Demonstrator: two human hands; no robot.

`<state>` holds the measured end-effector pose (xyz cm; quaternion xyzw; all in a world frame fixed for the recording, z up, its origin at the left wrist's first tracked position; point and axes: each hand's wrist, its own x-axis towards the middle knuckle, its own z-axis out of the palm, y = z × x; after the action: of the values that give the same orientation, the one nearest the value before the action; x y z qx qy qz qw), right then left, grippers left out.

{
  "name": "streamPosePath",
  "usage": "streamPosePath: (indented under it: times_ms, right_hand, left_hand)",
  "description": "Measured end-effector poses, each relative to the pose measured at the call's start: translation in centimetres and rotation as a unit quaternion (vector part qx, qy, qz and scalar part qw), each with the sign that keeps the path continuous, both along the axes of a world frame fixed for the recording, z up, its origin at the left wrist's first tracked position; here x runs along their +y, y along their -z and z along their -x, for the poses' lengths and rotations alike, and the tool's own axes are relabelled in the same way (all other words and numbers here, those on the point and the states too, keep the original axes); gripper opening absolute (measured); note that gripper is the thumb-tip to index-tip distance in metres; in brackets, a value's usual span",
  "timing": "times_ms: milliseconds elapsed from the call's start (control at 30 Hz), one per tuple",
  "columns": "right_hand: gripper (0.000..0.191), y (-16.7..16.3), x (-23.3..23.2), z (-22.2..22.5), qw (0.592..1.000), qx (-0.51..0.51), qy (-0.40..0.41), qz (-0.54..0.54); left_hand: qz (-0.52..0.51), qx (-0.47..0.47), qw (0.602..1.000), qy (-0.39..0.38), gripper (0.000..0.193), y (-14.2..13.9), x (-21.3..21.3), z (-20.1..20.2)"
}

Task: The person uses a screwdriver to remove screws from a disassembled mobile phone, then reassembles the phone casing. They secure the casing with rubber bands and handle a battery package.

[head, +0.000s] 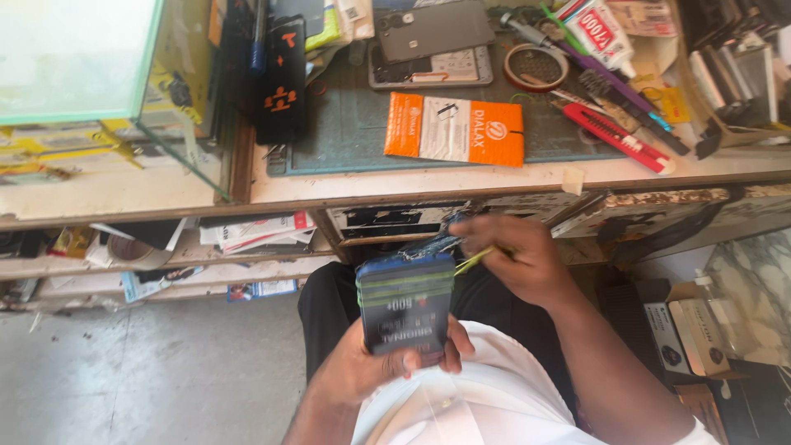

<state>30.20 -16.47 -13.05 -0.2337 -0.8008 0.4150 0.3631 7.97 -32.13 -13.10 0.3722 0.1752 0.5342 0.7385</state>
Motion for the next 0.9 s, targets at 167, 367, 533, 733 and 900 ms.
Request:
streamPosePath:
  times_ms: [167, 367, 533, 733, 900]
  right_hand:
    - [0.01, -0.3, -3.2, -1.0, 0.813, 0.402, -0.119, 0.404]
    - [0.042, -6.1, -5.9, -0.8, 0.889, 0.228, -0.03, 0.396]
    - [0.019, -7.4, -7.8, 1.1, 0.969, -0.04, -0.188, -0.158]
    - [0.017, -3.7, -5.7, 0.5, 0.973, -0.18, -0.099, -0.108]
    - [0.019, -0.6, -1.7, -1.4, 0.976, -0.204, 0.05, -0.051]
  left_hand:
    - [0.02, 0.077, 0.996, -0.042, 0.042, 0.0, 0.9, 0.4]
    - [-0.002, 0.421, 0.893, -0.159, 0.038, -1.0, 2.7, -1.3]
    - [-0.001, 0.536, 0.819, -0.206, 0.043, -0.4, 3.6, -1.9]
    - [-0.011, 0.306, 0.93, -0.203, 0.04, 1.2, 2.8, 0.3]
    - [0.149, 0.173, 0.966, -0.118, 0.05, 1.2, 1.6, 0.8]
